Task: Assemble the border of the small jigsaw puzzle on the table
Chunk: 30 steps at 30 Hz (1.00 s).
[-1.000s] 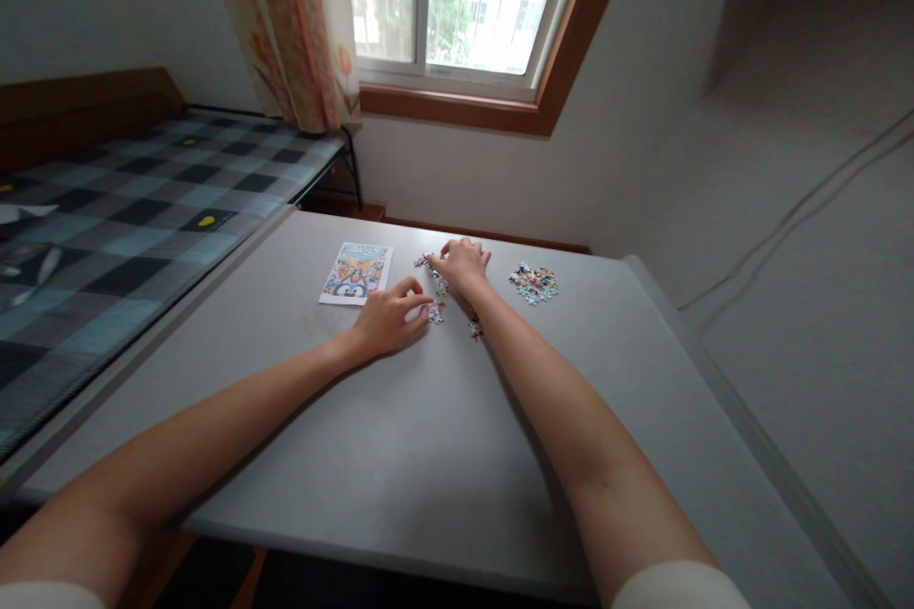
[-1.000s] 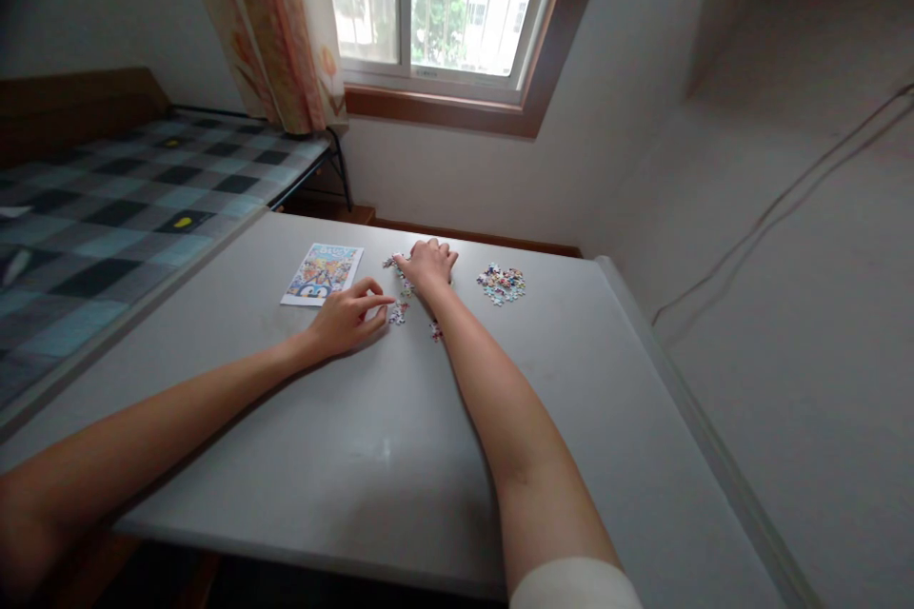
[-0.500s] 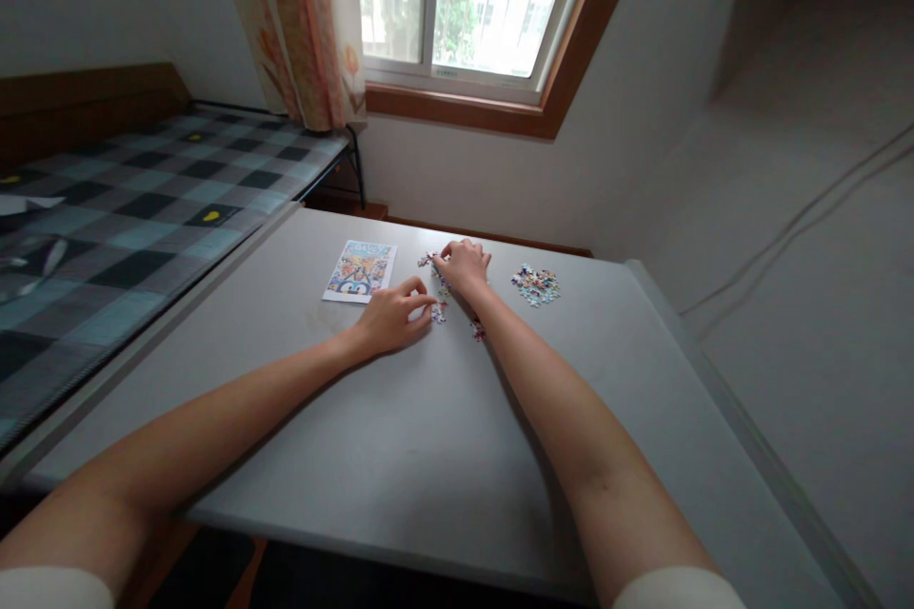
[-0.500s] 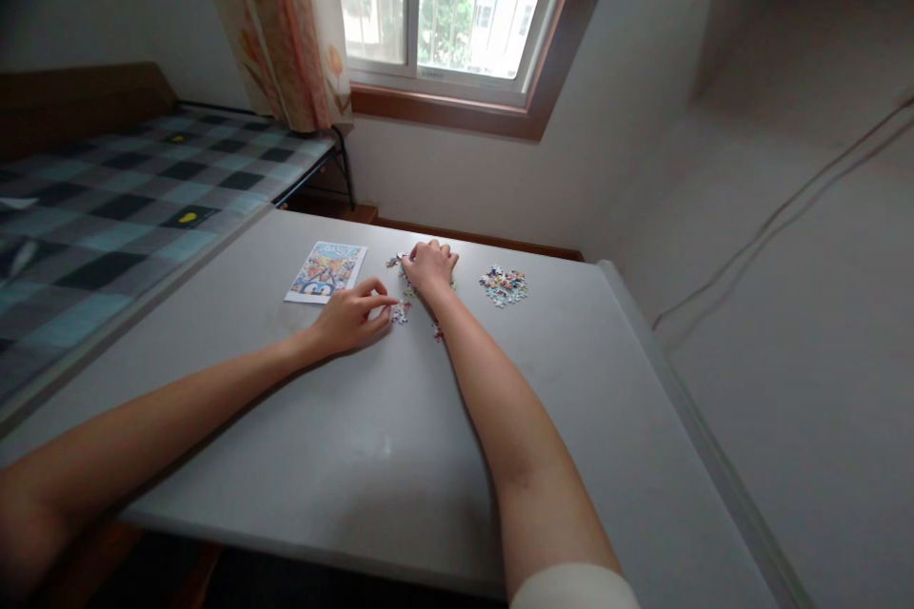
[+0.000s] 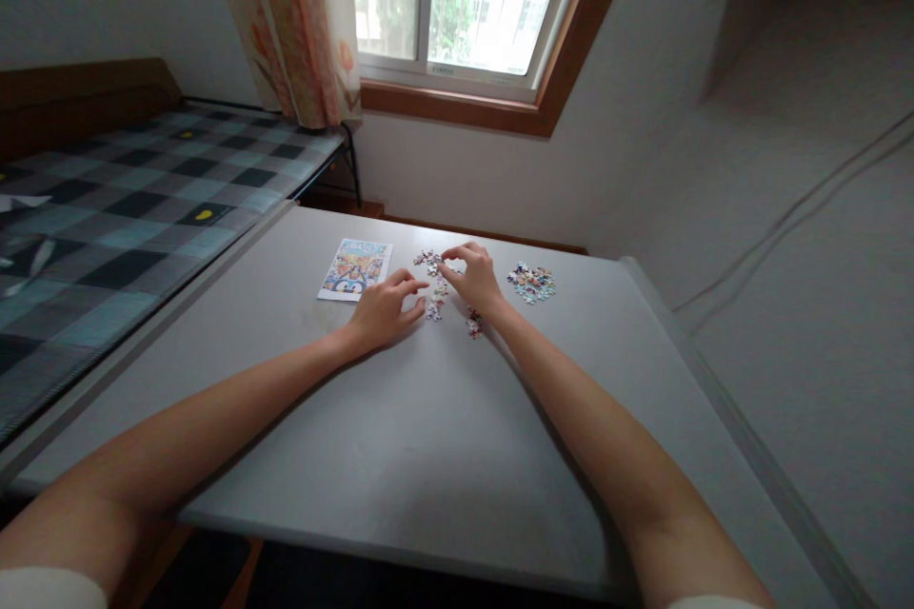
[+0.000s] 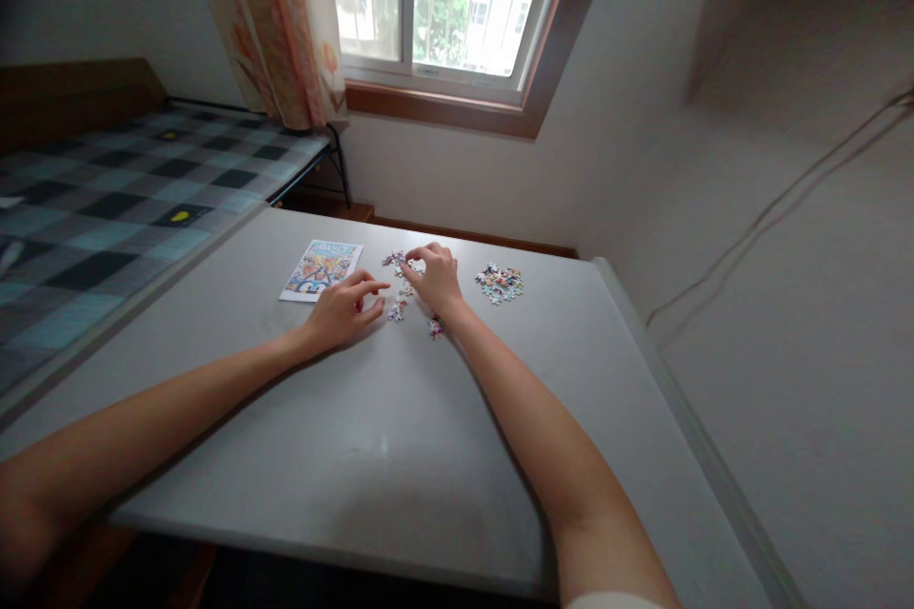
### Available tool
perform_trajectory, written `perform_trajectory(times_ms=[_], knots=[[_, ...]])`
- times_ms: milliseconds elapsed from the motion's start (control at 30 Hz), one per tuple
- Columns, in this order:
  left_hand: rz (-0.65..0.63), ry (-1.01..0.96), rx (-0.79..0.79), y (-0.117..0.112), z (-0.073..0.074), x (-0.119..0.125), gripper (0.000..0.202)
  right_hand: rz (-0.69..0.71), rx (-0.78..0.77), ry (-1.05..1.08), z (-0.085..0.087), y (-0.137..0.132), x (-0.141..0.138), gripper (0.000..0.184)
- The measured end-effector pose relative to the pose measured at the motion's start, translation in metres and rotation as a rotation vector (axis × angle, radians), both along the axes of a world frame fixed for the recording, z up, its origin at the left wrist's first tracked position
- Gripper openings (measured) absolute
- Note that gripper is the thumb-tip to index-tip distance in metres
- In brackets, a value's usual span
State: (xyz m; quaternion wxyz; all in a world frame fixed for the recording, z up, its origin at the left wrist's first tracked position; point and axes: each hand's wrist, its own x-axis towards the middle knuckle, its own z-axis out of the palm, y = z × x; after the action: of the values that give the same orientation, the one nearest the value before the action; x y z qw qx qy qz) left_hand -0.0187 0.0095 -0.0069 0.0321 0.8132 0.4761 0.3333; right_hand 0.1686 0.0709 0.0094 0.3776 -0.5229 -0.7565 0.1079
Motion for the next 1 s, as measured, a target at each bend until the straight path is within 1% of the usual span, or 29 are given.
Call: perform_trajectory(times_ms=[100, 167, 233, 333, 467, 633, 733, 867, 1000], knots=[[0.026, -0.042, -0.032, 0.002, 0.001, -0.001, 0.028, 0.128, 0.055, 0.082, -0.003, -0.022, 0.017, 0.011], [0.018, -0.053, -0.031, 0.003, 0.000, -0.001, 0.031, 0.182, 0.072, 0.119, -0.006, -0.035, 0.026, 0.011], [-0.006, -0.048, -0.009, 0.003, -0.001, -0.002, 0.033, 0.207, 0.075, 0.149, -0.010, -0.045, 0.030, 0.011], [-0.079, -0.019, 0.022, 0.001, -0.002, -0.002, 0.034, 0.234, 0.076, 0.156, -0.017, -0.056, 0.031, 0.012], [-0.163, 0.002, 0.074, -0.001, -0.002, -0.004, 0.031, 0.228, 0.078, 0.104, -0.021, -0.061, 0.027, 0.012], [-0.242, 0.029, 0.113, -0.001, -0.003, -0.005, 0.027, 0.235, 0.090, 0.028, -0.021, -0.065, 0.025, 0.014], [-0.251, 0.027, 0.124, -0.002, -0.002, -0.004, 0.024, 0.241, 0.069, 0.009, -0.019, -0.066, 0.026, 0.015], [-0.233, 0.028, 0.140, -0.004, 0.001, -0.003, 0.024, 0.216, 0.030, 0.021, -0.017, -0.068, 0.025, 0.017], [-0.223, 0.079, 0.180, -0.007, 0.003, -0.003, 0.024, 0.225, 0.014, 0.103, -0.016, -0.069, 0.024, 0.008]])
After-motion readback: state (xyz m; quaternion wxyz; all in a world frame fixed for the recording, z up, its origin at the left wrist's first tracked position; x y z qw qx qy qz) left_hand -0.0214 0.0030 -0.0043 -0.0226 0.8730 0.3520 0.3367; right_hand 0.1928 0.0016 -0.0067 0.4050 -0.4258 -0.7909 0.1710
